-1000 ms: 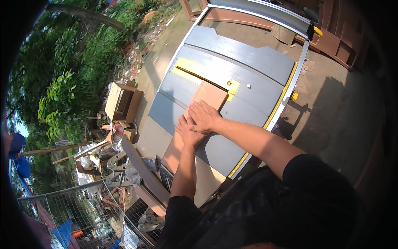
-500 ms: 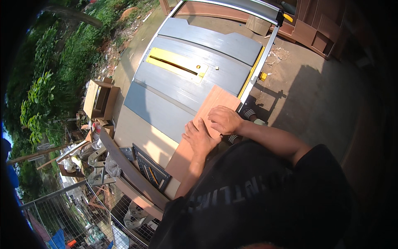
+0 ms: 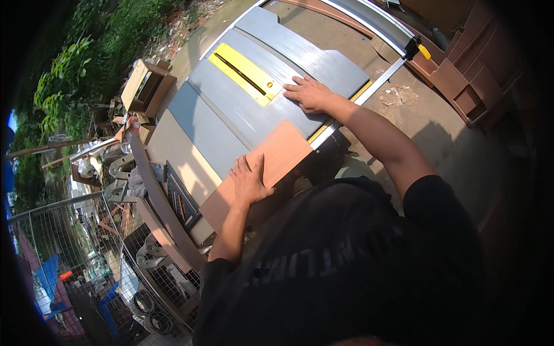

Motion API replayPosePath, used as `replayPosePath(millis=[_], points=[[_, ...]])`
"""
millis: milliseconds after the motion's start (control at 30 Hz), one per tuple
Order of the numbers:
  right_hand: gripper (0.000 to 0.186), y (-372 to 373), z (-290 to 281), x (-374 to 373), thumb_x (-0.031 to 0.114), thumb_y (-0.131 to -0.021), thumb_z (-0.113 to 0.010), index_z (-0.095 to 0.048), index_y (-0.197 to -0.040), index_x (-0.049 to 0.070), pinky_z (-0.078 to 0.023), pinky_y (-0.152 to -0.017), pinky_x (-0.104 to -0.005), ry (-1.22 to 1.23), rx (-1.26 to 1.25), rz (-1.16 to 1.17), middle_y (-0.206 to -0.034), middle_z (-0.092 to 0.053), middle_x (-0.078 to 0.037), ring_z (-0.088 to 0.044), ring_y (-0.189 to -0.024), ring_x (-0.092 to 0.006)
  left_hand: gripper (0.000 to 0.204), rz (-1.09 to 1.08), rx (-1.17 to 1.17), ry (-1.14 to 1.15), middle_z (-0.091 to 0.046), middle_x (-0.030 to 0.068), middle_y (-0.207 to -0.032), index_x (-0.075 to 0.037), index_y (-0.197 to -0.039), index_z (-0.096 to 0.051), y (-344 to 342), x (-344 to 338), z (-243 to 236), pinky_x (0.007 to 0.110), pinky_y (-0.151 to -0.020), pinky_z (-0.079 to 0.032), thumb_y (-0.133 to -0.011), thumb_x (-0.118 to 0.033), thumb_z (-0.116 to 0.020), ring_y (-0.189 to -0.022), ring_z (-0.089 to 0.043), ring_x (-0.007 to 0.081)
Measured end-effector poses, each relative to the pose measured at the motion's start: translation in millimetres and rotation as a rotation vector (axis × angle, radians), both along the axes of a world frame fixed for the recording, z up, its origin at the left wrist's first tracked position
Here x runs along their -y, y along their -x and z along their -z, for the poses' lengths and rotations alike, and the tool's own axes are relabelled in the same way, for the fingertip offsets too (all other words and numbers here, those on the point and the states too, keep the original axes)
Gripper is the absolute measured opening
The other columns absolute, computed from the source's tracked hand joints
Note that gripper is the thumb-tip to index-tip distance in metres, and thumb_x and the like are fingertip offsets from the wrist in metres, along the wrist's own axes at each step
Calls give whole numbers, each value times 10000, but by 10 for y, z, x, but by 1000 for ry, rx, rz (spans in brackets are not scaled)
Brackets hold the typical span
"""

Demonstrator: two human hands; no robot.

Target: The person uses a table saw to cut multiple wooden planks. They position each plank against the fence, feed it through the blade, and remove the cut pieces, repeating the process for several planks.

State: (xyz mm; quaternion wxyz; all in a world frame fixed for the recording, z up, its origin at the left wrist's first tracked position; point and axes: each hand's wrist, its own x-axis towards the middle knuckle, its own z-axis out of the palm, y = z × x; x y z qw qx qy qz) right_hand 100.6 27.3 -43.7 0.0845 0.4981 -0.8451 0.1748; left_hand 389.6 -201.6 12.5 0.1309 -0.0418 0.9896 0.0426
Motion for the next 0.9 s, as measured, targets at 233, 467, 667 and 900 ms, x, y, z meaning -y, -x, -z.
replayPosePath(millis=[233, 467, 667, 900], points=[[225, -461, -397, -1316, 169, -800, -616, -751, -956, 80, -490, -961, -426, -225, 427, -350, -997, -750, -80, -690, -1036, -278, 1154, 17, -63, -73, -343, 295, -1435, -222, -1485, -480, -238, -288, -312, 578, -1063, -314, -422, -387, -899, -1351, -335, 473], [280, -362, -419, -1597, 249, -905, -566, -723, -988, 33, -549, -757, -402, 361, 981, 387, -852, -721, -173, -706, -838, -337, 1167, -48, -206, -94, -336, 351, -1427, -214, -1489, -472, -208, -869, -657, 587, -1058, -340, -423, -434, -894, -1307, -366, 516], [303, -691, -202, -2056, 303, -874, -642, -763, -952, 36, -550, -810, -413, -455, 1094, -119, -921, -743, -182, -715, -882, -342, 1263, -296, -241, -161, -321, 342, -1438, -262, -1568, -364, -756, -1189, -905, 588, -1086, -355, -434, -450, -889, -1313, -356, 530], [392, -1256, 1135, -1858, 248, -860, -705, -710, -1175, 15, -543, -890, -400, -327, 1317, -14, -1112, -734, -190, -711, -998, -302, 1366, -528, -369, -393, -346, 279, -1423, -283, -1632, -224, -1524, -1465, -940, 548, -1103, -362, -432, -341, -874, -1301, -375, 481]])
